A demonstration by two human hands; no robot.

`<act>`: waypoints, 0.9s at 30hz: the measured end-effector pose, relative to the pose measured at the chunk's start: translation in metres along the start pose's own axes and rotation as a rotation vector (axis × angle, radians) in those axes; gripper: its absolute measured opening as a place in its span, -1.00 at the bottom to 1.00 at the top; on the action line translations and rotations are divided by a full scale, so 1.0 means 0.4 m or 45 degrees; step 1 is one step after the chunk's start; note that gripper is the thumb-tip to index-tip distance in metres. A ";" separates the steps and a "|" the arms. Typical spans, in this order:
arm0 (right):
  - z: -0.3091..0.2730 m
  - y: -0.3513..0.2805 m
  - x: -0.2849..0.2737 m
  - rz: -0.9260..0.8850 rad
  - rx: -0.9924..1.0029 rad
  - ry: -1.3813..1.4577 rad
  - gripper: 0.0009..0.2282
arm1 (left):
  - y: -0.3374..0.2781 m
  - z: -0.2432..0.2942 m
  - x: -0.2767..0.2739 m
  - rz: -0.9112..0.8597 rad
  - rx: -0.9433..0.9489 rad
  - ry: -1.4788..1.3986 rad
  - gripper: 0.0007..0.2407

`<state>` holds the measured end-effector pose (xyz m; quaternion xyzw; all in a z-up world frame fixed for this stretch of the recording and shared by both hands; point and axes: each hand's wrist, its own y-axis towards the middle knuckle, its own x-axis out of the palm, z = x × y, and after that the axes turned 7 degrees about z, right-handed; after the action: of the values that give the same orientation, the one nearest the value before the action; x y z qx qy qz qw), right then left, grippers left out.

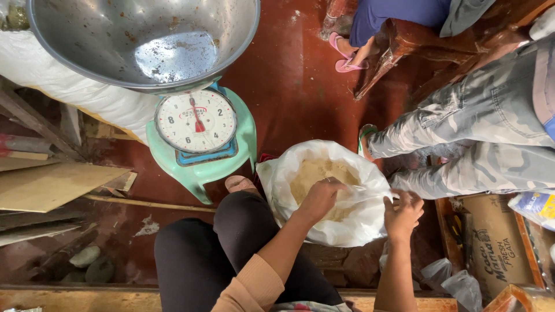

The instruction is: Weighing and portioning a powdered substance into plastic bags using a mechanical scale and a spoon.

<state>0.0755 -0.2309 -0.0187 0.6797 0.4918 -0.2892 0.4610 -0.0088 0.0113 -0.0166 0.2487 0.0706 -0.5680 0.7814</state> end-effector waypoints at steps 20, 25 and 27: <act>-0.319 -0.146 -0.038 -0.334 0.145 1.011 -0.91 | -0.017 0.096 -0.035 0.031 0.013 0.223 -0.57; -0.346 -0.160 -0.054 -0.409 0.323 1.282 -0.92 | -0.017 0.095 -0.022 0.078 0.038 0.226 -0.57; -0.334 -0.166 -0.035 -0.416 0.274 1.275 -0.93 | -0.019 0.093 -0.022 0.036 0.045 0.192 -0.59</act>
<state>0.0004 -0.1089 0.0249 0.6925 0.7183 -0.0464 0.0469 -0.0254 -0.0003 0.0166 0.3055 0.1158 -0.5377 0.7773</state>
